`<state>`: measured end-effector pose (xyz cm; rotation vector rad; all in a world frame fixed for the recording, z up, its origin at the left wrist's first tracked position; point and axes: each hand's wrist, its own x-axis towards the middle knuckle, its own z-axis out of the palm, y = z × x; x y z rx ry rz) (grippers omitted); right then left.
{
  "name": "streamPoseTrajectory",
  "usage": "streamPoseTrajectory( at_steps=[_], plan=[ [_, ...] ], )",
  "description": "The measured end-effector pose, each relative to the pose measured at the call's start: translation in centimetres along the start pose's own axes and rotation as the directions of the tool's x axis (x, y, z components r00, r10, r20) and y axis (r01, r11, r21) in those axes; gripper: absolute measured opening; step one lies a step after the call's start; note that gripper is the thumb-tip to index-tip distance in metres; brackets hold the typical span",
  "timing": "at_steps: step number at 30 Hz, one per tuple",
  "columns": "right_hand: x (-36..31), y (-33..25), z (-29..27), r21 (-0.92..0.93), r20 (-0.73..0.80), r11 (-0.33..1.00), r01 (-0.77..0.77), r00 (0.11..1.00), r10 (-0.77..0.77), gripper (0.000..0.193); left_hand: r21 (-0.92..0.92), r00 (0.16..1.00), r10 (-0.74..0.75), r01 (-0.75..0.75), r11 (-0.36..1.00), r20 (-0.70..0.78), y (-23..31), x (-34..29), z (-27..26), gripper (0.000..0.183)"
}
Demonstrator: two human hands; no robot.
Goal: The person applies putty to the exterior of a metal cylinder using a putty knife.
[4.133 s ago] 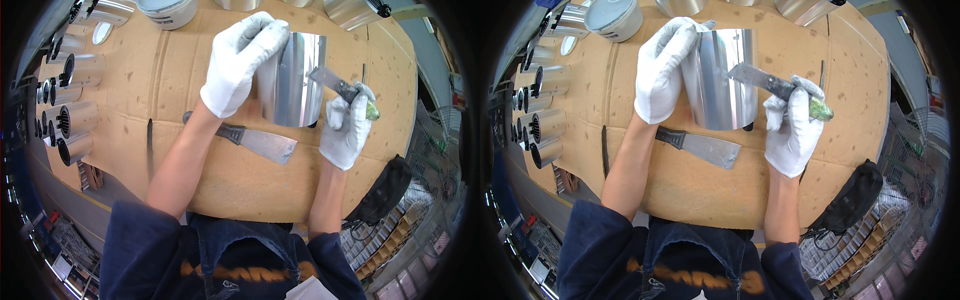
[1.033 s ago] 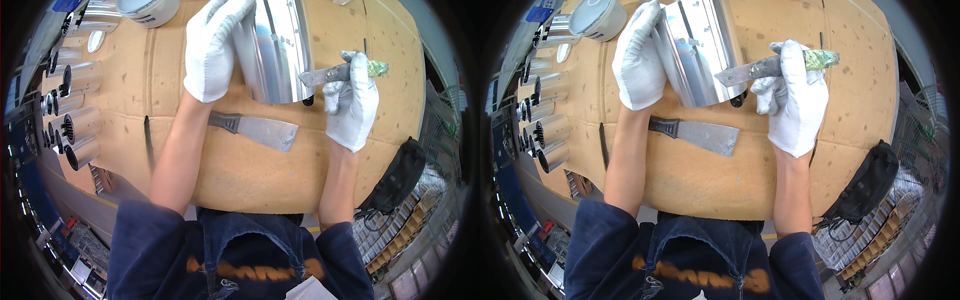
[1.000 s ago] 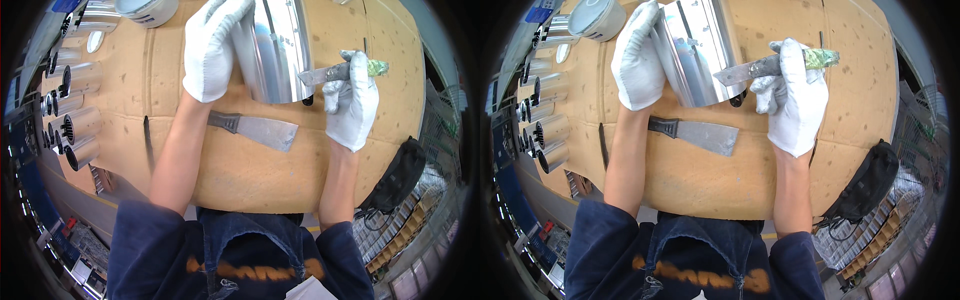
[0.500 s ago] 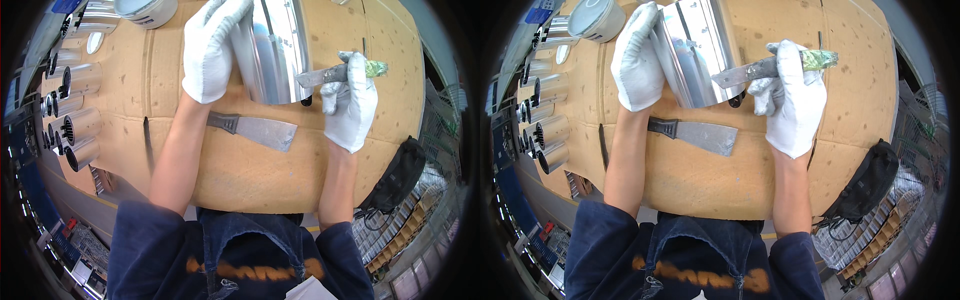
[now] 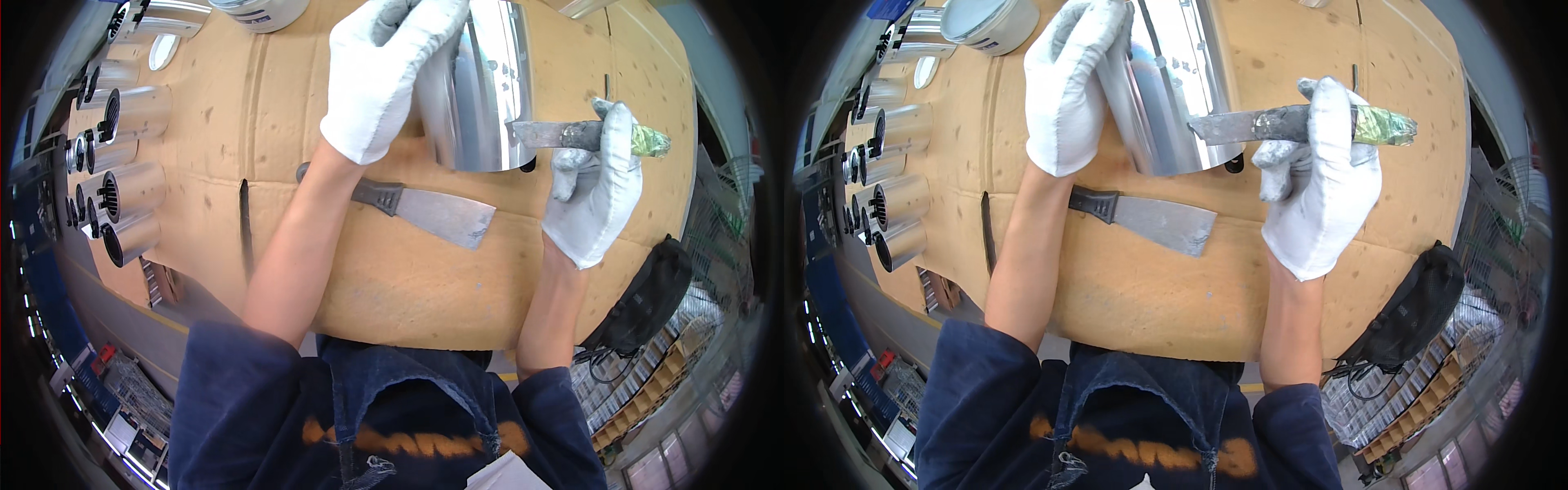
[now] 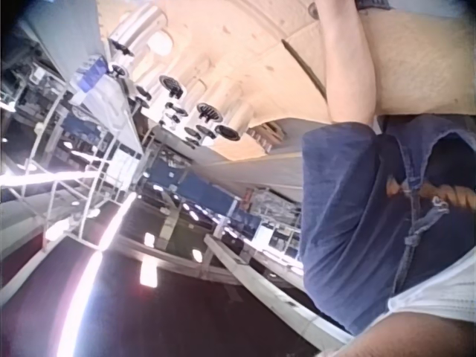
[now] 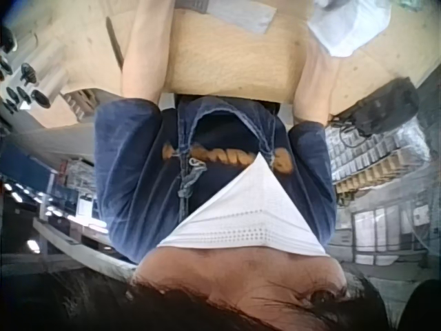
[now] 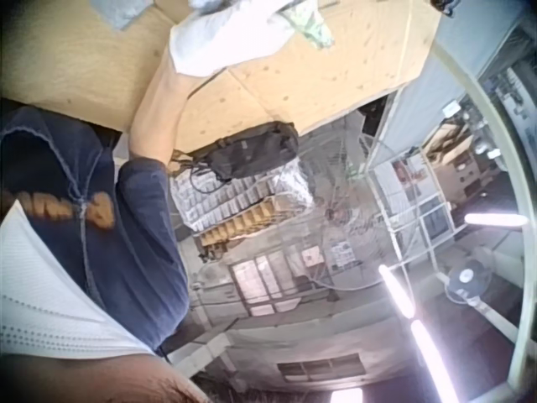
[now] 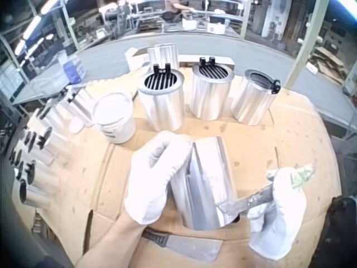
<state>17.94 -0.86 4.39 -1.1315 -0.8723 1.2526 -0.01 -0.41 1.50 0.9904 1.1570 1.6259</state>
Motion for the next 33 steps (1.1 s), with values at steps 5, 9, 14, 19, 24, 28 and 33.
streamPoseTrajectory(
  at_steps=[5, 9, 14, 19, 24, 28, 33],
  plan=[
    [-0.1, 0.3, 0.0, 0.001, 0.044, 1.000, -0.014, 0.999, 0.014, 0.026, 0.022, 1.000, -0.012, 0.012, 1.000, -0.013, 0.1, 0.0, 0.2, 0.011],
    [-0.2, 0.5, 0.3, -0.023, 0.022, 1.000, 0.003, 1.000, -0.002, 0.025, 0.027, 1.000, -0.003, 0.003, 1.000, -0.003, 0.1, 0.1, 0.0, 0.012],
    [-0.1, 0.3, -0.1, 0.022, 0.063, 1.000, 0.009, 0.998, -0.011, 0.025, -0.004, 1.000, -0.003, 0.003, 1.000, 0.001, 0.1, 0.1, 0.3, 0.012],
    [-0.1, 0.6, 0.0, -0.009, 0.048, 1.000, 0.022, 0.999, -0.022, 0.025, 0.036, 1.000, -0.002, 0.002, 0.999, 0.011, -0.1, 0.1, -0.1, 0.012],
    [-0.1, 0.5, 0.0, -0.036, 0.049, 0.999, 0.034, 0.998, -0.033, 0.026, 0.023, 1.000, -0.004, 0.004, 1.000, 0.003, 0.0, 0.1, 0.1, 0.013],
    [0.0, 0.0, -0.1, -0.006, 0.034, 1.000, 0.013, 0.999, -0.012, 0.026, 0.053, 0.999, 0.033, -0.034, 0.998, 0.006, -0.2, 0.0, 0.3, 0.013],
    [-0.5, 0.1, 0.4, -0.035, 0.036, 0.998, 0.054, 0.998, -0.052, 0.023, 0.074, 0.999, 0.038, -0.039, 0.997, 0.005, 0.0, -0.1, 0.3, 0.013]
  ],
)
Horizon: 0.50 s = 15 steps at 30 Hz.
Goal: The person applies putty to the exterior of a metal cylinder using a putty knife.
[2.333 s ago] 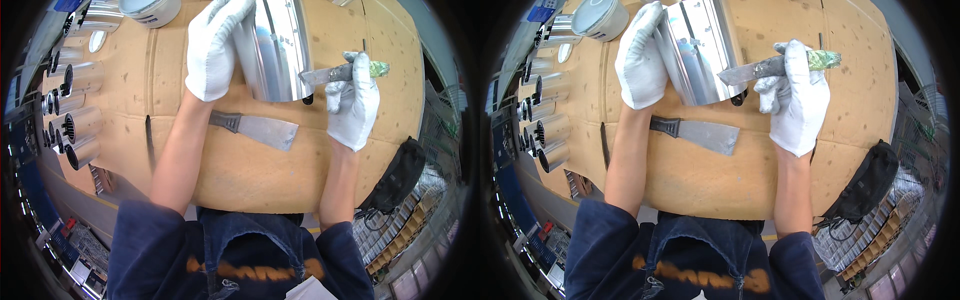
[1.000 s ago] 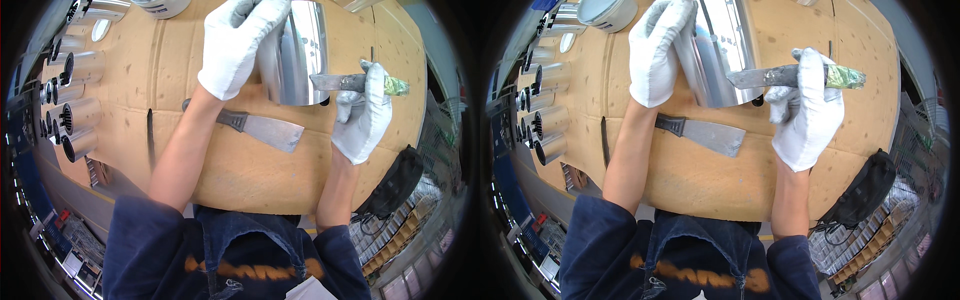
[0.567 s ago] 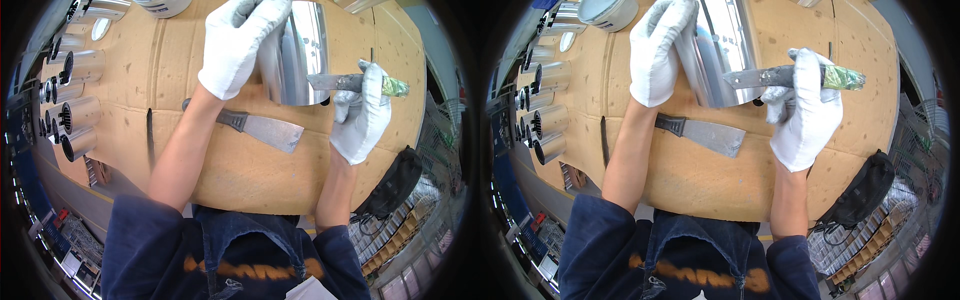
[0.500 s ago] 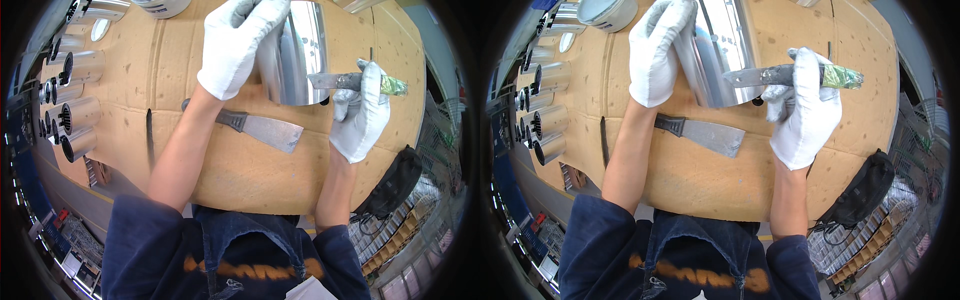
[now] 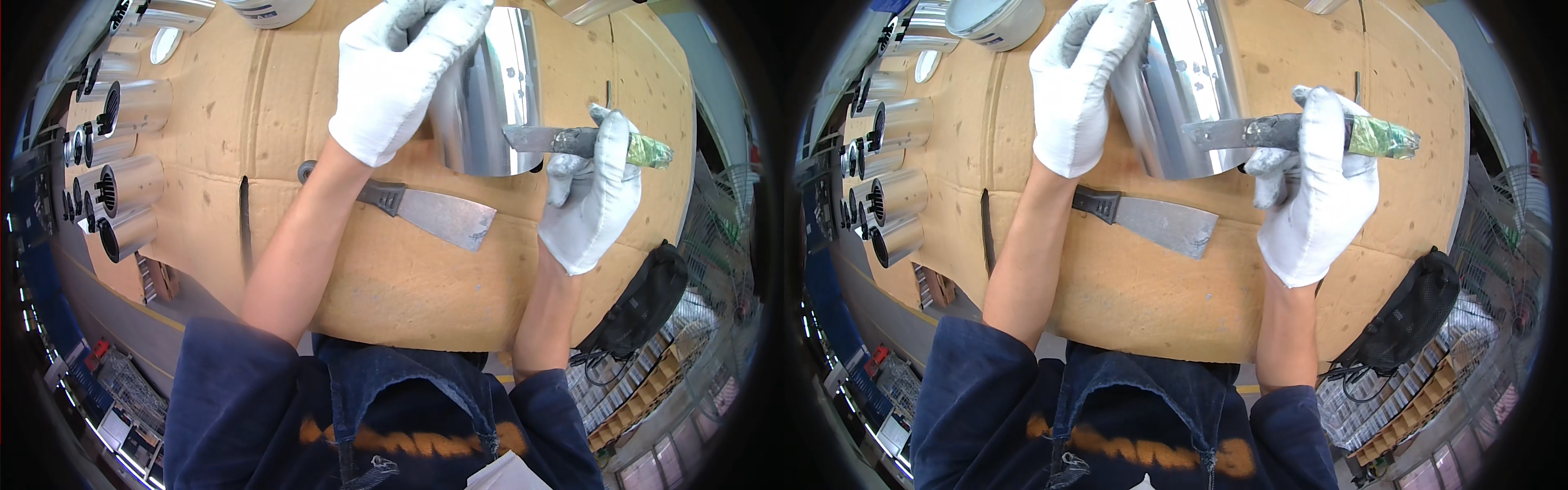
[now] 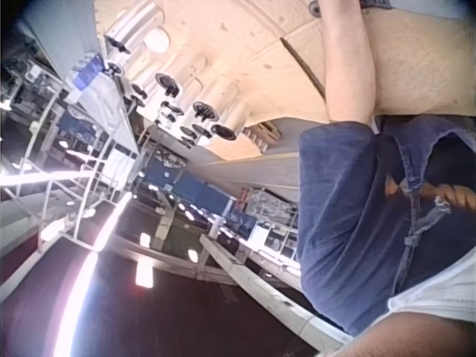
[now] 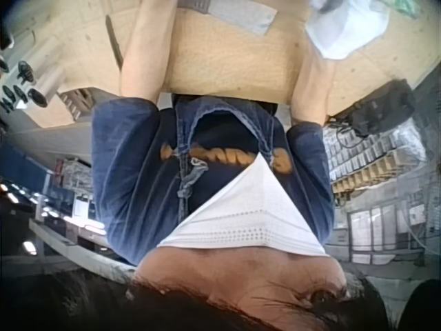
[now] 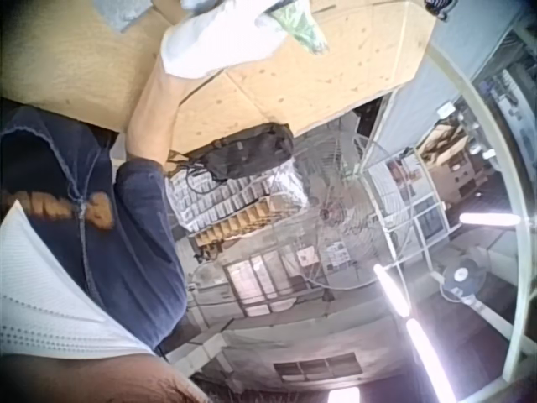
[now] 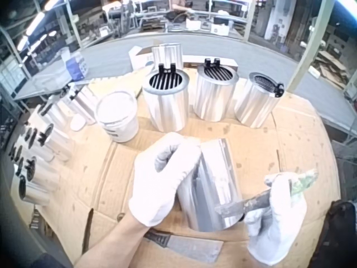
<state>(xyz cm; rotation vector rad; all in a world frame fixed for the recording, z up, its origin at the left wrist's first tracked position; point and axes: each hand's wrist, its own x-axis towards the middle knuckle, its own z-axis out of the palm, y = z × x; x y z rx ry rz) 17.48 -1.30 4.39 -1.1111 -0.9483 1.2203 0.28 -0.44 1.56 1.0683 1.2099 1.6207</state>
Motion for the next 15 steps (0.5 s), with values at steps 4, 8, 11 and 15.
streamPoseTrajectory(
  at_steps=[4, 8, 11, 15],
  plan=[
    [-0.22, 0.14, 0.12, -0.008, -0.011, 1.000, -0.011, 1.000, 0.011, 0.021, -0.012, 1.000, 0.003, -0.003, 1.000, 0.006, -0.02, -0.13, 0.09, 0.013],
    [-0.21, 0.17, 0.05, -0.020, 0.017, 0.999, 0.031, 0.999, -0.031, 0.020, 0.013, 1.000, 0.011, -0.011, 1.000, -0.002, 0.12, -0.09, 0.03, 0.013],
    [-0.16, -0.13, -0.03, -0.021, 0.011, 1.000, 0.021, 1.000, -0.020, 0.020, 0.015, 1.000, 0.006, -0.006, 1.000, -0.005, -0.08, 0.00, 0.09, 0.013],
    [-0.09, 0.07, 0.06, -0.019, 0.006, 0.999, 0.040, 0.999, -0.040, 0.021, 0.007, 1.000, -0.007, 0.007, 1.000, 0.001, -0.12, 0.01, 0.05, 0.013]
  ],
)
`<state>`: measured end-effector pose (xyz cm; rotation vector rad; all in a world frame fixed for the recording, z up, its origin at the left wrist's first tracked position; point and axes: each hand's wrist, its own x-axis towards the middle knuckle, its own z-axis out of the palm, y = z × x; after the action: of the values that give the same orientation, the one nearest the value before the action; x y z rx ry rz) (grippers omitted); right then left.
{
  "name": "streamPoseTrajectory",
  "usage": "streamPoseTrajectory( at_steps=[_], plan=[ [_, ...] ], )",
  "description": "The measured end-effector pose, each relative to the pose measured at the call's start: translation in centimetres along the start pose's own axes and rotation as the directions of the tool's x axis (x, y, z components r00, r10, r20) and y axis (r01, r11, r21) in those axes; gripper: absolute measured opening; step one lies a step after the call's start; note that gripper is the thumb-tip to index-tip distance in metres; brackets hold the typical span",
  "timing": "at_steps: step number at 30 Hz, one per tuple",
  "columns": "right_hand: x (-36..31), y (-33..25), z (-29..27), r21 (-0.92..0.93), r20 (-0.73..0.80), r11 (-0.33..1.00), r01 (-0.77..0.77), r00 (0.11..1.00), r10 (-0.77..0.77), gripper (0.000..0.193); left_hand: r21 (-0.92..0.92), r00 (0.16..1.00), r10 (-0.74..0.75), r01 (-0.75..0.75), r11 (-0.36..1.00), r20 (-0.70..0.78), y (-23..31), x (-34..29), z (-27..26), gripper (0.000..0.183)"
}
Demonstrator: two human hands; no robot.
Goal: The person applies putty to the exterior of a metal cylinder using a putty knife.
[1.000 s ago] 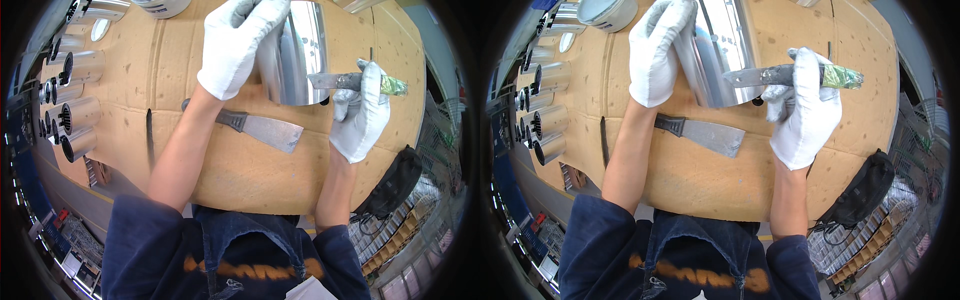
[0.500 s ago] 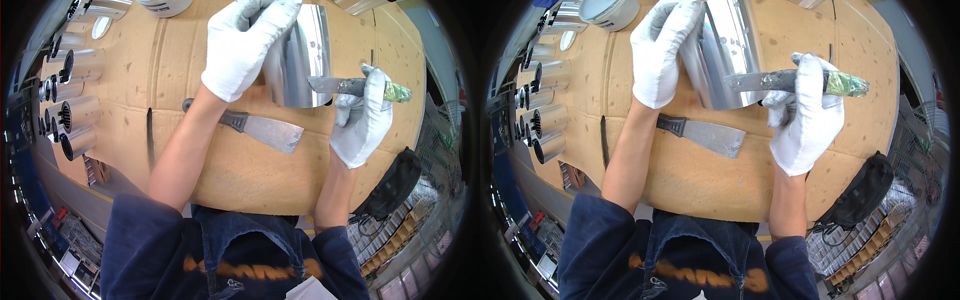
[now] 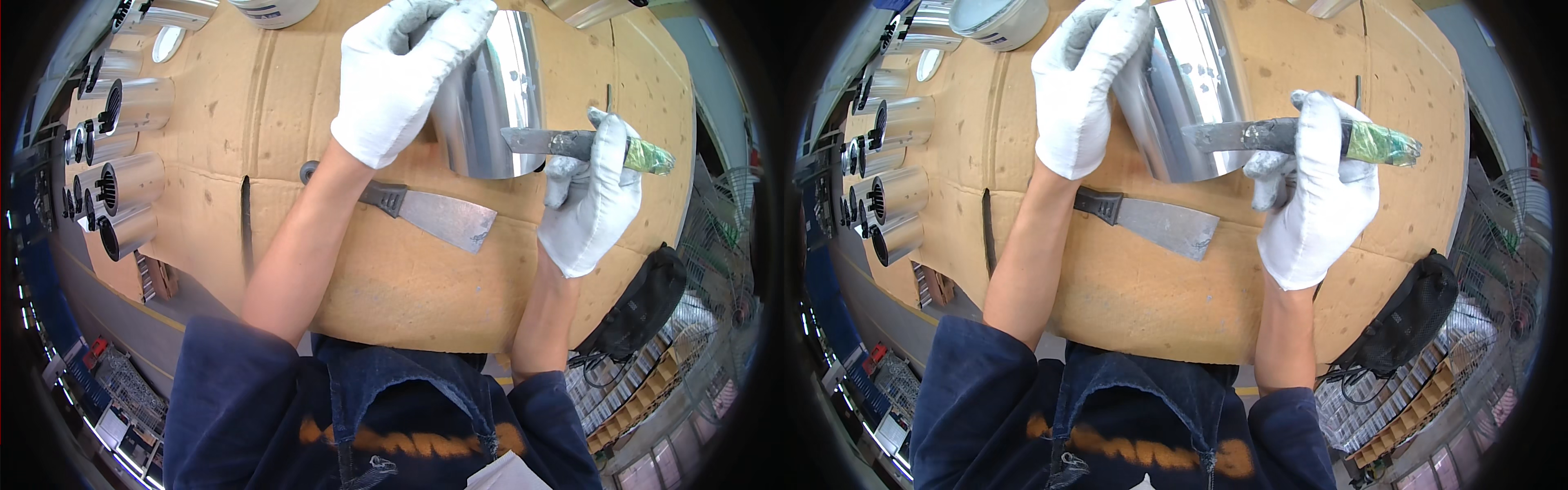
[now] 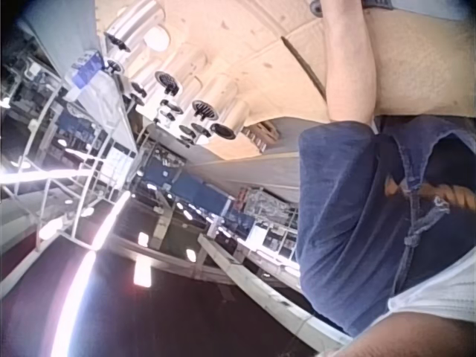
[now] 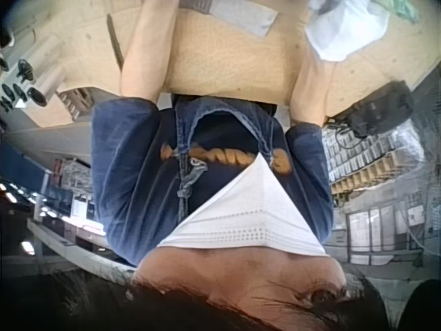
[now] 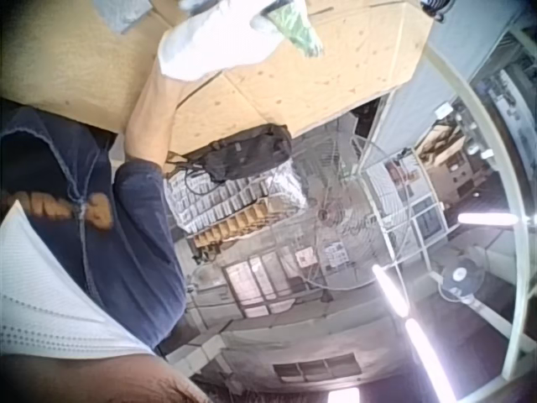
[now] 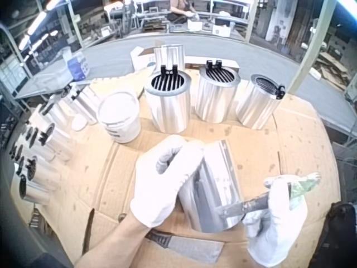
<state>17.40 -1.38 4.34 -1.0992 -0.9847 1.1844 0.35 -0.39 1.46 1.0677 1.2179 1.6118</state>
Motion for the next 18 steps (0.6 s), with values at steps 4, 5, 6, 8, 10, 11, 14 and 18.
streamPoseTrajectory(
  at_steps=[4, 5, 6, 8, 10, 11, 14, 18],
  plan=[
    [0.1, -0.3, -0.5, -0.038, -0.063, 0.999, -0.022, 0.998, 0.019, 0.022, 0.002, 1.000, 0.005, -0.005, 1.000, -0.013, 0.1, 0.0, -0.1, 0.013],
    [0.3, -0.5, -1.2, 0.029, -0.049, 0.999, -0.021, 0.999, 0.022, 0.024, 0.031, 1.000, 0.002, -0.002, 1.000, -0.014, 0.2, -0.1, -0.2, 0.013],
    [0.6, -0.7, -1.8, 0.095, -0.034, 0.995, -0.021, 0.999, 0.024, 0.025, 0.031, 1.000, 0.004, -0.003, 1.000, -0.015, 0.3, -0.1, -0.2, 0.013],
    [0.9, -0.5, -2.6, 0.165, -0.029, 0.986, -0.008, 0.999, 0.013, 0.027, 0.068, 1.000, -0.014, 0.014, 0.998, 0.002, 0.6, -0.1, -0.1, 0.013],
    [1.1, -0.1, -3.0, 0.247, -0.039, 0.969, 0.016, 0.999, -0.007, 0.029, 0.080, 0.999, -0.046, 0.048, 0.996, -0.020, 1.4, -0.2, 0.4, 0.013],
    [0.9, -0.2, -2.8, 0.249, -0.038, 0.968, 0.014, 0.999, -0.005, 0.029, 0.094, 0.996, -0.080, 0.084, 0.992, -0.045, 1.7, -0.2, 0.5, 0.013],
    [0.1, -0.4, -1.3, -0.007, 0.016, 0.993, -0.119, 0.993, 0.119, 0.026, 0.000, 1.000, 0.014, -0.014, 1.000, -0.012, 0.3, 0.0, -0.1, 0.013],
    [-0.2, -0.4, -0.7, 0.029, 0.083, 0.993, -0.116, 0.990, 0.113, 0.024, -0.017, 1.000, 0.021, -0.021, 1.000, 0.013, 0.1, 0.0, -0.3, 0.014]
  ],
)
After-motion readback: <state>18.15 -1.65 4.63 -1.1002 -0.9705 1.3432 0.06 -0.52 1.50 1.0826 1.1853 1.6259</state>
